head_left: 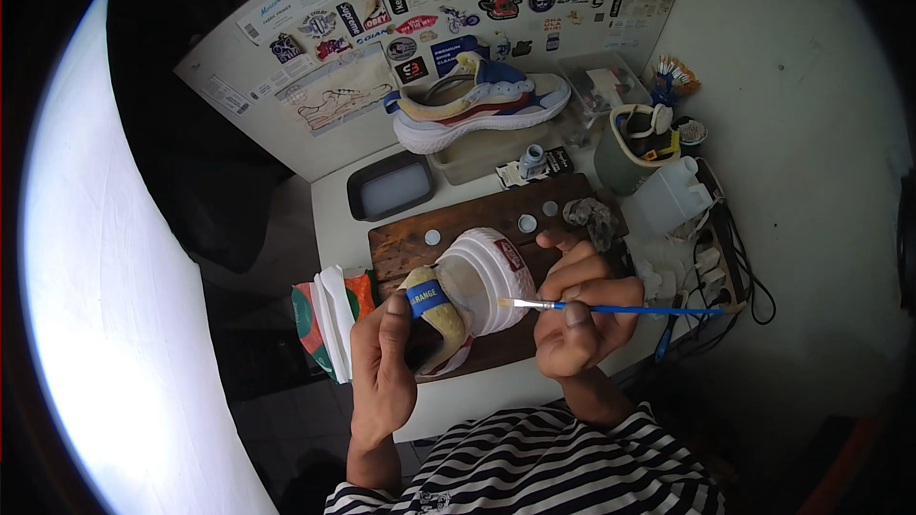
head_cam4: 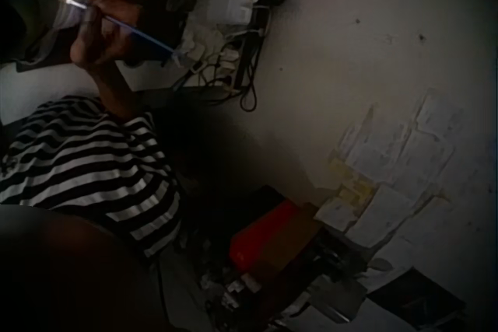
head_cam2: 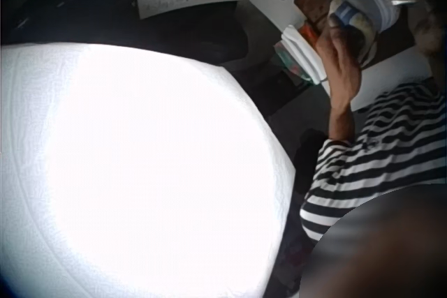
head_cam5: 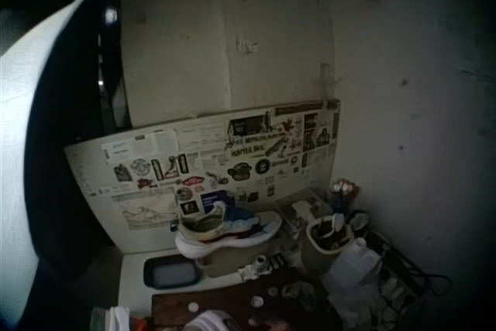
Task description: The recorder is using a paintbrush to apply paint to the midsole of a sneaker.
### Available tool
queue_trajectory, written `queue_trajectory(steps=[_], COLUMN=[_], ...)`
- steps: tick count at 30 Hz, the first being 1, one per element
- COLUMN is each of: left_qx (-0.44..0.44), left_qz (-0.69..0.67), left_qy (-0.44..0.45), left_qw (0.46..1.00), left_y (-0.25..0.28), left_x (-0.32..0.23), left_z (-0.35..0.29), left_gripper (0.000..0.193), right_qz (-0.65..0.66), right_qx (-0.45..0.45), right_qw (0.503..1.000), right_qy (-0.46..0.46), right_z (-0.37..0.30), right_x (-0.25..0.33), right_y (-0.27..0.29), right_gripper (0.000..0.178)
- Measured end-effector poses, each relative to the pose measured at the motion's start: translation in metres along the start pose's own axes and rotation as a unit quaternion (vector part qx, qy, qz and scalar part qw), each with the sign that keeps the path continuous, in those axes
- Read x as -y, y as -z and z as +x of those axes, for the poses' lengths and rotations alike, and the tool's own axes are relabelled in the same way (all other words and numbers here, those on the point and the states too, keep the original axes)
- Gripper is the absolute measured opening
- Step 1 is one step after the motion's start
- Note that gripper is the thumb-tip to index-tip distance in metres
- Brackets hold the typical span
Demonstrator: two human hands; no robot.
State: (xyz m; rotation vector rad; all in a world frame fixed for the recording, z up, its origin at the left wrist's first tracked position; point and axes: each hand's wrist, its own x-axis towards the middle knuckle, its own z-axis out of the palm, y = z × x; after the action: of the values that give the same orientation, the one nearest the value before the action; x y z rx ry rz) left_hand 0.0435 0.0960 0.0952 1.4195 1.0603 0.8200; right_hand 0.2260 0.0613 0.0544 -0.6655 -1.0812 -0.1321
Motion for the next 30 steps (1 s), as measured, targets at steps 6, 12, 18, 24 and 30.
queue_trajectory(steps=[6, 12, 18, 24, 30], left_qx=[-0.16, -0.181, -0.133, -0.102, -0.072], left_qz=[-0.021, -0.219, -0.438, -0.413, -0.384], left_qy=[-0.128, -0.051, 0.027, 0.059, 0.083], left_qw=[0.978, 0.957, 0.888, 0.903, 0.917], left_y=[-0.021, -0.065, -0.085, -0.087, -0.089], left_x=[0.002, 0.034, 0.047, 0.049, 0.052], left_z=[-0.024, -0.056, -0.054, -0.053, -0.052], left_gripper=[0.05, 0.058, 0.074, 0.074, 0.073], right_qz=[-0.046, -0.06, -0.106, -0.198, -0.241], right_qx=[0.021, 0.099, 0.149, 0.192, 0.172], right_qw=[0.998, 0.993, 0.983, 0.961, 0.955], right_qy=[-0.032, 0.02, 0.001, 0.009, 0.027], right_z=[0.017, 0.023, 0.018, 0.018, 0.013], right_x=[0.043, 0.069, 0.074, 0.089, 0.087], right_y=[0.007, 0.009, 0.018, 0.02, 0.009], right_gripper=[0.015, 0.017, 0.022, 0.017, 0.015])
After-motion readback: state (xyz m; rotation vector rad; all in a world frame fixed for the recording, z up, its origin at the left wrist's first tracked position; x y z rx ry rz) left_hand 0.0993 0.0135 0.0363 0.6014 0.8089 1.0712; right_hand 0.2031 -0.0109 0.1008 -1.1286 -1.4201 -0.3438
